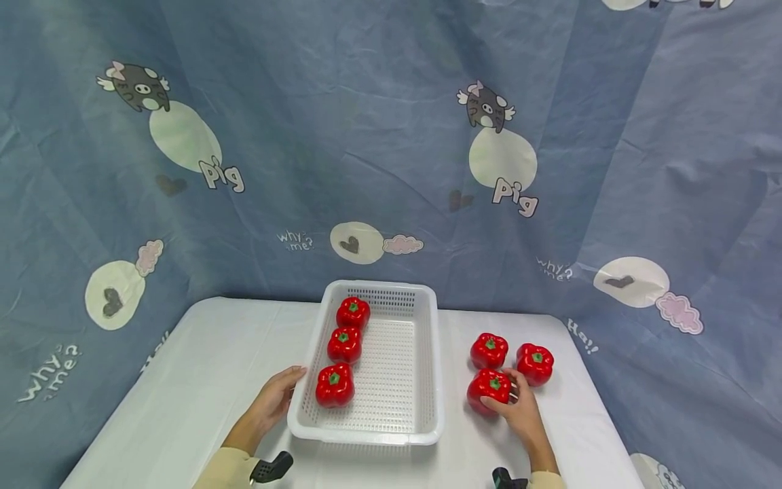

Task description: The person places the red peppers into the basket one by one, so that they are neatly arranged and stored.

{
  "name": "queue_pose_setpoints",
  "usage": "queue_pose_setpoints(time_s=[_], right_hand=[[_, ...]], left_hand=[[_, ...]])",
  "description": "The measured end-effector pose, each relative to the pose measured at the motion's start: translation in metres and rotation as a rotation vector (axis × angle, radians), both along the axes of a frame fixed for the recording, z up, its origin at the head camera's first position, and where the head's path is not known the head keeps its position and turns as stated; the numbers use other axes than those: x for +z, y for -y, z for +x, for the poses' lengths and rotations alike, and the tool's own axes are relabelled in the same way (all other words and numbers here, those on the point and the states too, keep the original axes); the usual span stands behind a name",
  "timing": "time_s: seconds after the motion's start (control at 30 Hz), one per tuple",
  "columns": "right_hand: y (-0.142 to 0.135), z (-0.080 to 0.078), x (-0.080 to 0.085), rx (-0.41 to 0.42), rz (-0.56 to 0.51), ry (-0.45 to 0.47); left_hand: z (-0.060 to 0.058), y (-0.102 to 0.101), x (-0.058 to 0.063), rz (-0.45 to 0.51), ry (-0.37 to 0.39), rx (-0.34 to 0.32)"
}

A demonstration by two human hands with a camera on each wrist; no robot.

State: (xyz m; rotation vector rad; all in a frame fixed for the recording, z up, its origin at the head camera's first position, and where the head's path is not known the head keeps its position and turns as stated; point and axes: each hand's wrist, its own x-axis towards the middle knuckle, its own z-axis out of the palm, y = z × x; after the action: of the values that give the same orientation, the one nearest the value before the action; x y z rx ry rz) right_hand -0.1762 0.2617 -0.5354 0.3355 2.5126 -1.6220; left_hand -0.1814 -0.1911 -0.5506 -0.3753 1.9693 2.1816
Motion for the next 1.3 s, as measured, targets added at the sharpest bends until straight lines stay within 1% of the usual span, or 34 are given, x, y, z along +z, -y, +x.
queue_pose_setpoints(time_s=[0.17, 0.37, 0.63, 0.8, 0.9, 1.07, 1.3], right_hand=[[0.000, -0.002, 0.006, 0.067, 0.031, -0.012], [-0.001, -0.006, 0.014, 0.127, 0.081, -0.038], [0.000, -0.011, 0.028, 0.157, 0.118, -0.059], [0.001, -0.014, 0.039, 0.189, 0.180, -0.078], [0.001, -0.016, 0.047, 0.211, 0.220, -0.101], [0.000, -0.022, 0.056, 0.227, 0.224, -0.107], [-0.001, -0.030, 0.060, 0.257, 0.221, -0.114]], left_hand=[[0.000, 0.001, 0.001, -0.002, -0.007, -0.018], [0.000, 0.002, 0.003, -0.030, -0.011, -0.036], [0.002, 0.003, 0.004, -0.038, -0.015, -0.041], [0.001, 0.003, 0.002, -0.040, -0.001, -0.036], [0.000, 0.002, 0.002, -0.037, -0.007, -0.041], [-0.001, 0.002, 0.002, -0.029, -0.007, -0.031], [0.001, 0.002, 0.002, -0.028, -0.008, -0.018]])
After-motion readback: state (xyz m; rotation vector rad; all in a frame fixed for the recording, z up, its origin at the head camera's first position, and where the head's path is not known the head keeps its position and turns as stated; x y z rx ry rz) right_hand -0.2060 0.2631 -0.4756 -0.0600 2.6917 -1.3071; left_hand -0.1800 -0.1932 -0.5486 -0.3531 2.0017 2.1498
